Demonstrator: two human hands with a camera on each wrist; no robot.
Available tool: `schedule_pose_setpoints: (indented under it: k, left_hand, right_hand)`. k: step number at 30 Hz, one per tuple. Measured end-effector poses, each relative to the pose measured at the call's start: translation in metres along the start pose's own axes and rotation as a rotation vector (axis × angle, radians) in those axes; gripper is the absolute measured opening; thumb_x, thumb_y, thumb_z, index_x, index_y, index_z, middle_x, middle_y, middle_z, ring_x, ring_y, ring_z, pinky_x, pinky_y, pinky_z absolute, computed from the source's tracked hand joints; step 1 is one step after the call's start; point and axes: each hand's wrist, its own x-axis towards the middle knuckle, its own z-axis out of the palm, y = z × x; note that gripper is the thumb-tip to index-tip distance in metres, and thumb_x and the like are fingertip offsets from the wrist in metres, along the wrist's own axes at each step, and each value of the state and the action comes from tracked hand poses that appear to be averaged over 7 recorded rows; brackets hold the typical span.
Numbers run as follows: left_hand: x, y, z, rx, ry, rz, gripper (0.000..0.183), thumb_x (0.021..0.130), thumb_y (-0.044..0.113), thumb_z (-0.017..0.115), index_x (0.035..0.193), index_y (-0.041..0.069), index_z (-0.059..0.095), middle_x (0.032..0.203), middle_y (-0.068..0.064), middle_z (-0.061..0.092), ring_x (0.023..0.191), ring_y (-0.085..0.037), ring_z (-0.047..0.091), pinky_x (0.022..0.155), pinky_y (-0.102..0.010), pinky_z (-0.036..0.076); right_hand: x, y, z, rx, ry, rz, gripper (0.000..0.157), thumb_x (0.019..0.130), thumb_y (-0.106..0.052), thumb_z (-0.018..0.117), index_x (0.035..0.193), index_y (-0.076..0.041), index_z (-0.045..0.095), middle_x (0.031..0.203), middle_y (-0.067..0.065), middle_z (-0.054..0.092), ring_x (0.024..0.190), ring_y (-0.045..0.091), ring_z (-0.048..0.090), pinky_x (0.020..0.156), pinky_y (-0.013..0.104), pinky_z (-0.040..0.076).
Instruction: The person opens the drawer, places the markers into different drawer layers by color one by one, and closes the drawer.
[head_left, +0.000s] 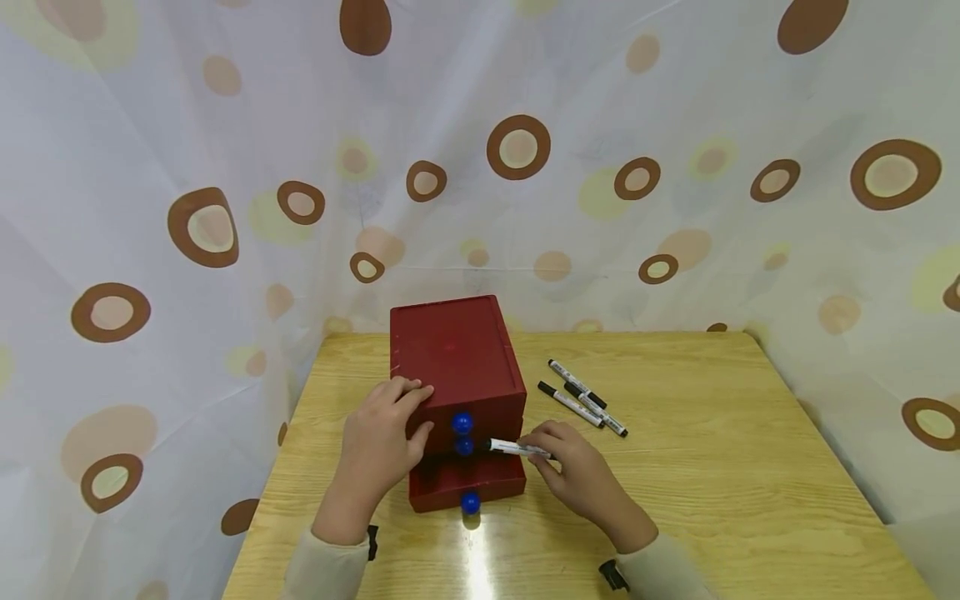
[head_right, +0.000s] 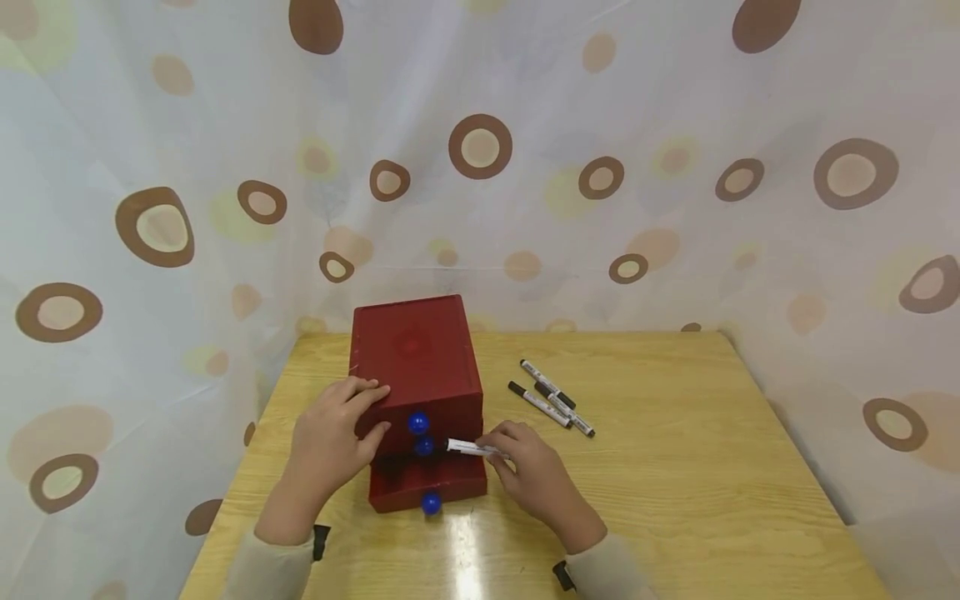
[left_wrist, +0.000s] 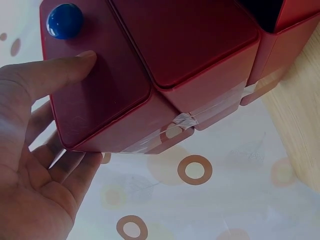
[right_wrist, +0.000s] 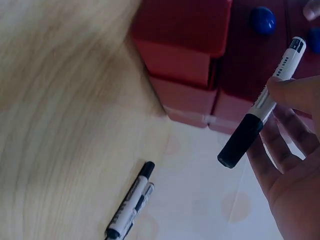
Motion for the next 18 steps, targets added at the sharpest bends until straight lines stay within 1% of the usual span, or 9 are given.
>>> schedule_pose_setpoints:
  k: [5, 7, 10, 13, 18]
  left_hand:
    - [-0.001, -0.002, 0.001, 0.001, 0.005, -0.002, 0.047, 0.081, 0.020, 0.094, 0.125, 0.015, 0.080, 0.119, -0.002, 0.072, 0.112, -0.023, 0.071, 0.073, -0.038, 0.067]
    - [-0.001, -0.003, 0.002, 0.004, 0.005, -0.006, 0.047, 0.081, 0.020, 0.094, 0.125, 0.016, 0.080, 0.119, -0.002, 0.072, 0.112, -0.023, 0.071, 0.072, -0.038, 0.067]
    - [-0.002, -0.003, 0.002, 0.006, 0.008, -0.009, 0.047, 0.080, 0.020, 0.094, 0.125, 0.016, 0.080, 0.118, -0.002, 0.072, 0.112, -0.023, 0.071, 0.073, -0.039, 0.067]
    - [-0.002, -0.002, 0.002, 0.002, 0.013, -0.006, 0.047, 0.080, 0.020, 0.094, 0.124, 0.016, 0.080, 0.118, -0.002, 0.072, 0.112, -0.023, 0.071, 0.074, -0.039, 0.067]
    - [-0.001, -0.001, 0.002, -0.005, 0.017, -0.004, 0.047, 0.080, 0.020, 0.094, 0.125, 0.016, 0.080, 0.118, -0.002, 0.072, 0.112, -0.022, 0.071, 0.072, -0.039, 0.067]
  right_hand:
    - [0.006, -0.010, 0.016, -0.100, -0.023, -0.085, 0.029, 0.087, 0.001, 0.084, 0.109, -0.016, 0.079, 0.106, -0.005, 0.072, 0.098, 0.014, 0.067, 0.079, 0.030, 0.062]
    - [0.008, -0.013, 0.022, -0.142, -0.038, -0.113, 0.026, 0.088, 0.000, 0.083, 0.108, -0.017, 0.079, 0.105, -0.006, 0.071, 0.097, 0.013, 0.066, 0.079, 0.030, 0.063]
    - [0.012, -0.017, 0.029, -0.176, -0.058, -0.141, 0.023, 0.091, -0.003, 0.081, 0.107, -0.019, 0.079, 0.103, -0.006, 0.070, 0.095, 0.013, 0.065, 0.077, 0.029, 0.062]
    - [0.015, -0.019, 0.037, -0.188, -0.066, -0.151, 0.021, 0.093, -0.003, 0.079, 0.106, -0.019, 0.079, 0.102, -0.006, 0.070, 0.094, 0.013, 0.064, 0.077, 0.030, 0.062]
    - [0.018, -0.020, 0.047, -0.185, -0.079, -0.143, 0.018, 0.094, -0.005, 0.078, 0.106, -0.018, 0.080, 0.104, -0.004, 0.071, 0.095, 0.016, 0.065, 0.081, 0.033, 0.062]
